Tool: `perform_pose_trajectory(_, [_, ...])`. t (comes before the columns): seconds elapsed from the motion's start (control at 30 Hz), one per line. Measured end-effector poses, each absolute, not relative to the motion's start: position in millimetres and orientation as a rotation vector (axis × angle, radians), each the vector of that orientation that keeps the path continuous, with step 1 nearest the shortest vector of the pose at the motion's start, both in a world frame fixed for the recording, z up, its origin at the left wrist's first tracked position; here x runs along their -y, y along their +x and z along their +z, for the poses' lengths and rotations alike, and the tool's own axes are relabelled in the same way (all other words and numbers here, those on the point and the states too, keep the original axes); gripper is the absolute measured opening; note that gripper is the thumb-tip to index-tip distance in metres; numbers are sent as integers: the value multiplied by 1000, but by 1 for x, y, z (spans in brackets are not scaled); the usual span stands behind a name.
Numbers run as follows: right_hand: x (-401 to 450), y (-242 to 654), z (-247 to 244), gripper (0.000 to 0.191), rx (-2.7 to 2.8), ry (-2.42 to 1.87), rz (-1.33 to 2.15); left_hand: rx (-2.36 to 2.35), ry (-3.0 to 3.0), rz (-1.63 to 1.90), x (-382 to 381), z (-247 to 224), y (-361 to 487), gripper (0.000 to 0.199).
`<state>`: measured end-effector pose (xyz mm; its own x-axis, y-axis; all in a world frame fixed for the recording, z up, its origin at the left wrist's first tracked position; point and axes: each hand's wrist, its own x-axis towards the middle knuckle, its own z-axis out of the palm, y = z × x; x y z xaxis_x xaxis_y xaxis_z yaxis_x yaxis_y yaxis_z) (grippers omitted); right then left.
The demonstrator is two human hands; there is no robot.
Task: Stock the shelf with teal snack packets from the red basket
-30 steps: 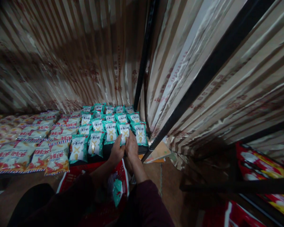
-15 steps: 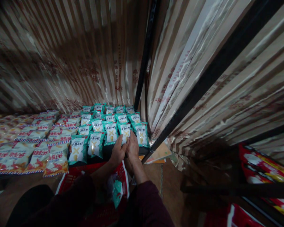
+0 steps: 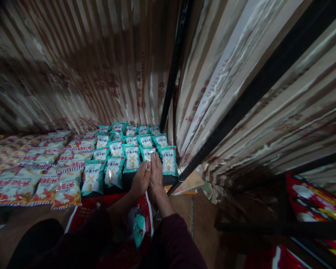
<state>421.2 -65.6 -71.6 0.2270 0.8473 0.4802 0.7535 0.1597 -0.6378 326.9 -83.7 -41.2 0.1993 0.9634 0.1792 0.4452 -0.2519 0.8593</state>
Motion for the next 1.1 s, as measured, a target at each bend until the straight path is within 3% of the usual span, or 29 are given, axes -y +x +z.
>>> perform_pose_trajectory(1.1, [70, 422, -88, 54, 1614, -1657, 11, -1242, 1815, 985, 94, -46, 327, 50])
